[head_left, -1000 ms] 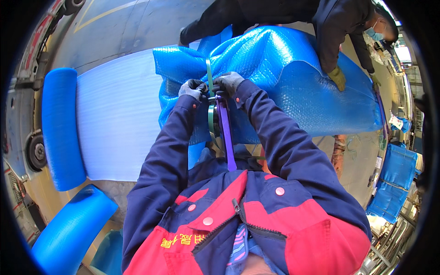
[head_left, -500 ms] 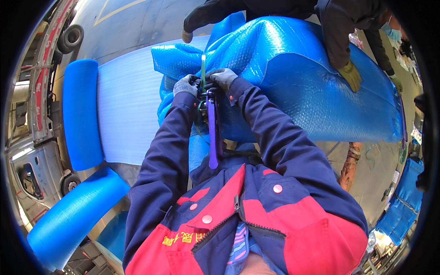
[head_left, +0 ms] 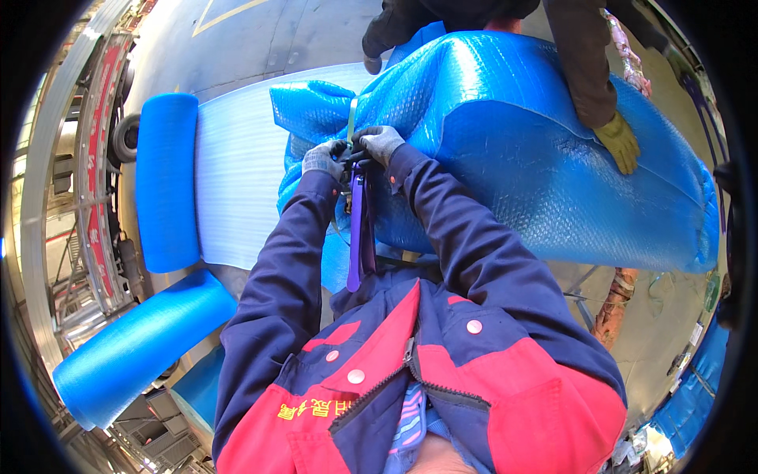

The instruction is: The person secures a large blue-wrapped cylindrical object using green plastic straps and a purple ratchet tensioner. They thread the strap through the ratchet, pull it tight, and lock it in place, repeating the process at multiple points along the object.

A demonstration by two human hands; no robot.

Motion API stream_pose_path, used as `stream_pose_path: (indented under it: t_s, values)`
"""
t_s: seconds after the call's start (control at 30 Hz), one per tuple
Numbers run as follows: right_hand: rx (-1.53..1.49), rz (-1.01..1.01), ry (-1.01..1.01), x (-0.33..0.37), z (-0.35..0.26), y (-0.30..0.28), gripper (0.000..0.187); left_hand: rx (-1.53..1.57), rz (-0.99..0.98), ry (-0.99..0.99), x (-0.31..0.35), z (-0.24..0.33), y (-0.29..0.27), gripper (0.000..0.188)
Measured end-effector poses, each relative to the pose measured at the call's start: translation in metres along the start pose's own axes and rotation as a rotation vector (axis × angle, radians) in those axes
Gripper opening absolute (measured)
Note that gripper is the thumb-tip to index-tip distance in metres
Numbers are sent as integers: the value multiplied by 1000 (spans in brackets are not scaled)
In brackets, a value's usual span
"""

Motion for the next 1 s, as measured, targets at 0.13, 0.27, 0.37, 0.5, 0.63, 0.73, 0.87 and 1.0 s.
stream_pose_path:
  t_s: [0.13, 0.27, 0.37, 0.5, 0.63, 0.73, 0.87, 1.0]
  values:
    - [-92, -26, -9, -6, 5, -1, 22, -158, -41, -37, 1, 8, -2, 32]
    - [-145, -62, 21, -9, 8, -1, 24, 35, 53, -73, 1, 9, -9, 27]
    - [-136, -68, 20, -7, 6, 0, 25, -81, 54, -85, -1, 7, -11, 27]
    - [-147, -88, 49, -3, 8, 0, 25, -115, 7, -144, -9, 2, -8, 25]
    - [-123, -130, 56, -10, 12, 1, 25, -233, -52, -226, -17, 0, -4, 24]
    - [-86, -109, 46, -12, 10, 0, 25, -211, -99, -246, -20, -2, -2, 25]
    - [175, -46, -98, 9, -16, -3, 24, 155, -186, -261, -22, -4, 0, 29]
    - [702, 338, -562, 58, -73, -25, 17, 442, -114, -409, -24, -14, -2, 29]
Point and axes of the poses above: each hand's wrist, its own x-axis away from the middle knuckle, its own y-axis out of the palm, z = x × y, the point moved 7 cm from there along -x, towards the middle knuckle, and after that the axes turned 8 degrees about x, right-handed, at the moved point
